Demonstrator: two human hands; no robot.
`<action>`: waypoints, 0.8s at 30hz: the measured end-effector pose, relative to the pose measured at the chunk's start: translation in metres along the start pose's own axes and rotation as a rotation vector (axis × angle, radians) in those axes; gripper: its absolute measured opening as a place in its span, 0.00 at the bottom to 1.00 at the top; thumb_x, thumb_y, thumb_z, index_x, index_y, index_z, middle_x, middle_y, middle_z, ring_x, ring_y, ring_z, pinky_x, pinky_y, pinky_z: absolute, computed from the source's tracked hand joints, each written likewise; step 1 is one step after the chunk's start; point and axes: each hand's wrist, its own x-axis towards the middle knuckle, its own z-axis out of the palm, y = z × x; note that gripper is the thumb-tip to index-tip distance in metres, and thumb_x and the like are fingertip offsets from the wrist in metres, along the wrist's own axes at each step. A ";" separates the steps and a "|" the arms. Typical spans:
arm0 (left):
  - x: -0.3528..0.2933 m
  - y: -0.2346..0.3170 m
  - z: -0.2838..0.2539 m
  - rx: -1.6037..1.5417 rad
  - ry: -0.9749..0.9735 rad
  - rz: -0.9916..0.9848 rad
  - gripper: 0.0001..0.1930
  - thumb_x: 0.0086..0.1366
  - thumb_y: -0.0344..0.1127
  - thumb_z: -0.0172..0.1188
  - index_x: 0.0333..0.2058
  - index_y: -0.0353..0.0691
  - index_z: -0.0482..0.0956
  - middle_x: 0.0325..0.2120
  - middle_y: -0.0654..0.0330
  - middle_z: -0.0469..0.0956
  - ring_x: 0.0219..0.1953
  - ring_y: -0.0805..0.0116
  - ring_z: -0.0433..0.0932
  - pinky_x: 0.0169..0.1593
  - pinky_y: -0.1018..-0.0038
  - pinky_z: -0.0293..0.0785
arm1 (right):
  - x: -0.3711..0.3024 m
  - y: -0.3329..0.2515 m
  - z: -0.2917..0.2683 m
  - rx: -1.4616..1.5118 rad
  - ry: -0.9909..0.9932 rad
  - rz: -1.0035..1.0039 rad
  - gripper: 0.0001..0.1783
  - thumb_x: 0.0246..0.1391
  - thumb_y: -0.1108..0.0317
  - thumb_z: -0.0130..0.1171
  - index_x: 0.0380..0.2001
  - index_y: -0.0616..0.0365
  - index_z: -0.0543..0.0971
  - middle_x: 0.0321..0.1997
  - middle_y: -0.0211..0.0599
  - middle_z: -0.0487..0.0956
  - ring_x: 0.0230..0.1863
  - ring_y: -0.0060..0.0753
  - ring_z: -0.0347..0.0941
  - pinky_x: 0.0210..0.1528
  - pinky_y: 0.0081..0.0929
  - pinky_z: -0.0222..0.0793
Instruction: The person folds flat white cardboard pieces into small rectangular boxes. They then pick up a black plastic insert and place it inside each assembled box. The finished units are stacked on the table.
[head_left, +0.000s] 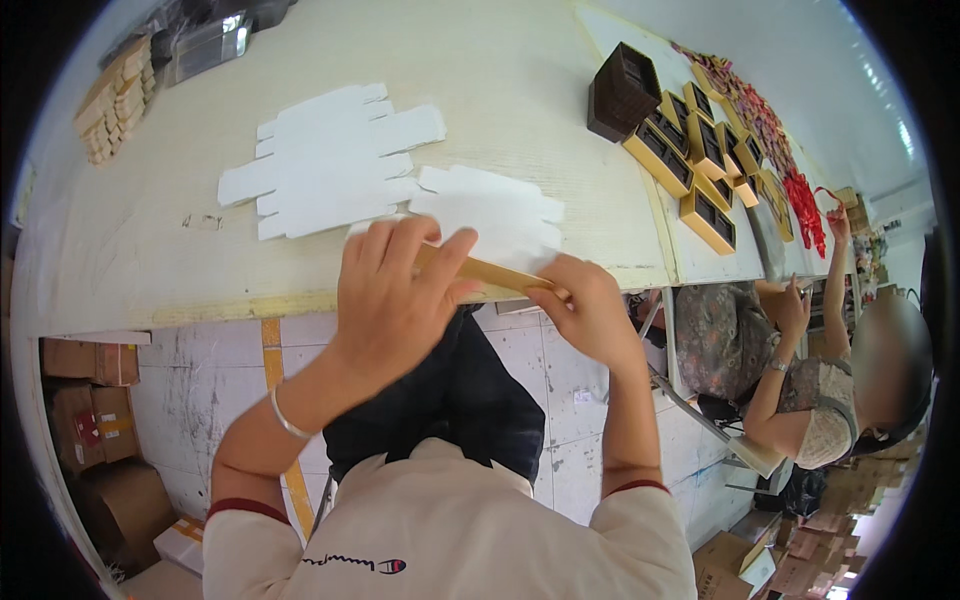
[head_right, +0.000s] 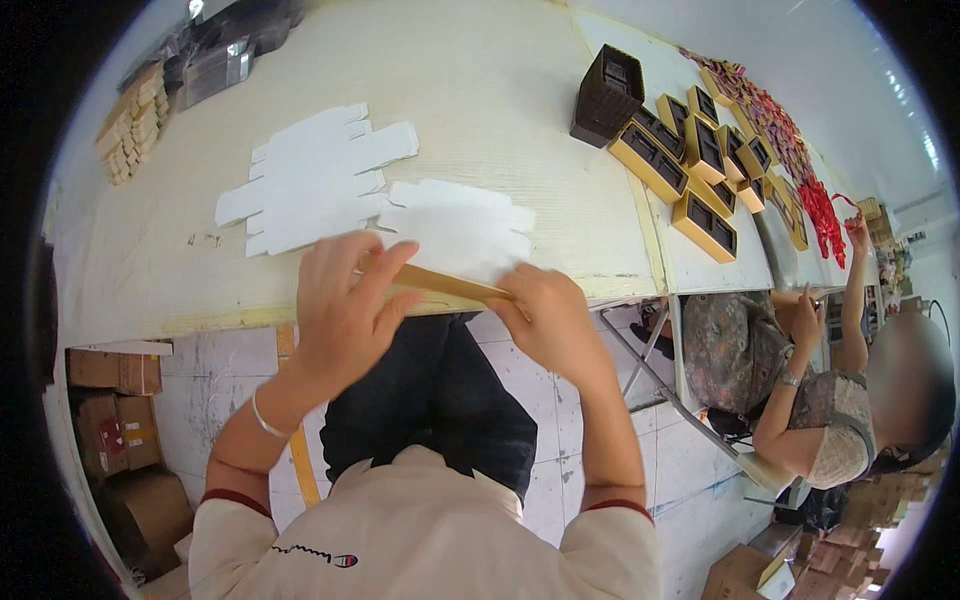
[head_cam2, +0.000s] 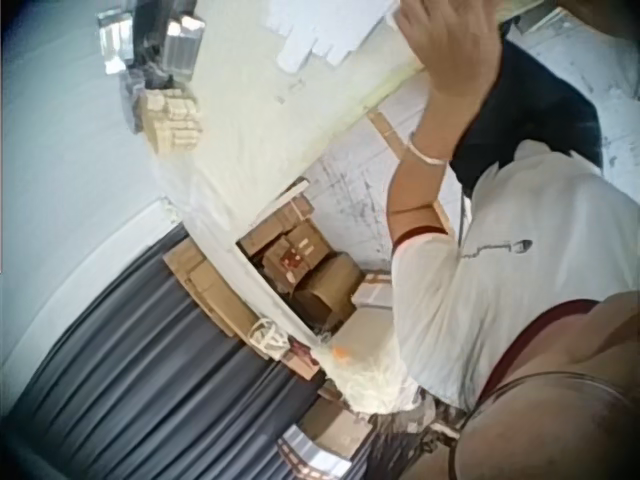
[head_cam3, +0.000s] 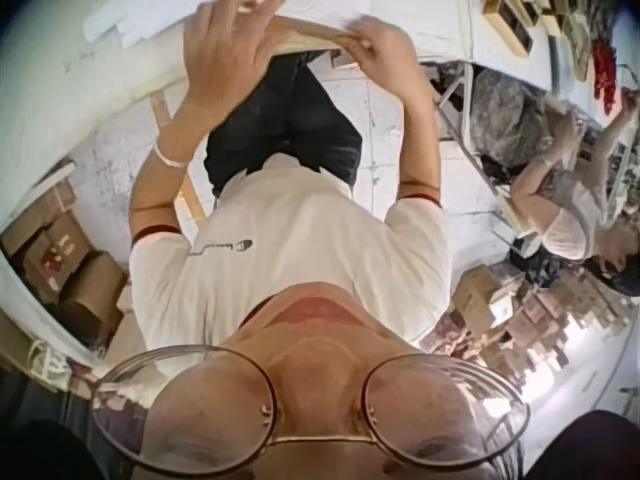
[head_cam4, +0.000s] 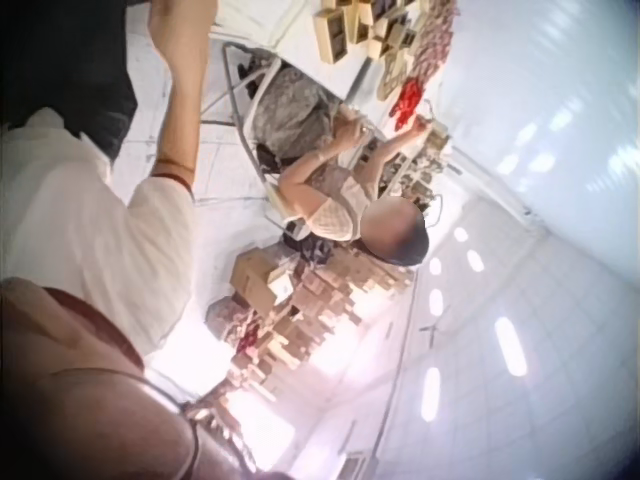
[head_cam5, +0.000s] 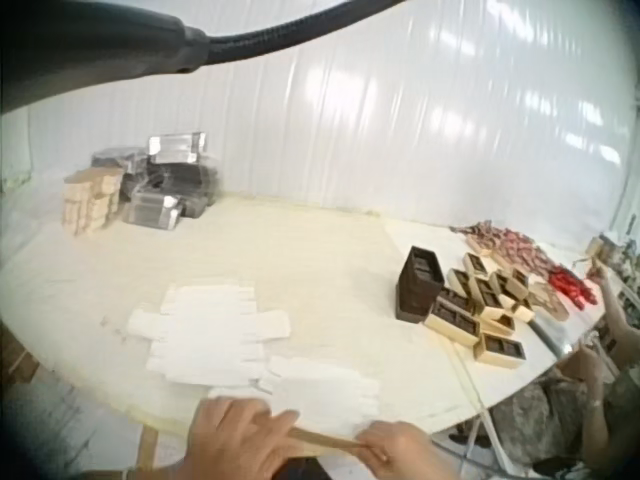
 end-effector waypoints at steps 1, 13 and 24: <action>-0.003 0.004 -0.001 -0.156 -0.088 -0.097 0.24 0.56 0.45 0.64 0.48 0.38 0.73 0.34 0.56 0.71 0.34 0.58 0.70 0.34 0.67 0.68 | -0.007 -0.006 0.001 0.016 0.058 -0.001 0.07 0.47 0.71 0.63 0.24 0.60 0.75 0.24 0.41 0.72 0.28 0.49 0.70 0.31 0.38 0.64; -0.020 0.052 0.006 -1.234 -0.093 -0.640 0.31 0.56 0.22 0.56 0.59 0.37 0.59 0.48 0.54 0.61 0.49 0.65 0.69 0.44 0.74 0.75 | -0.055 -0.079 0.040 -0.154 0.284 -0.173 0.17 0.40 0.73 0.63 0.37 0.63 0.74 0.29 0.37 0.68 0.30 0.39 0.67 0.31 0.33 0.59; 0.032 -0.079 0.036 -0.416 -0.513 -0.144 0.18 0.57 0.20 0.52 0.46 0.37 0.78 0.37 0.56 0.74 0.39 0.59 0.72 0.47 0.68 0.69 | -0.017 0.006 0.044 -0.307 0.237 -0.491 0.20 0.44 0.69 0.64 0.44 0.57 0.78 0.47 0.43 0.75 0.51 0.46 0.71 0.52 0.41 0.66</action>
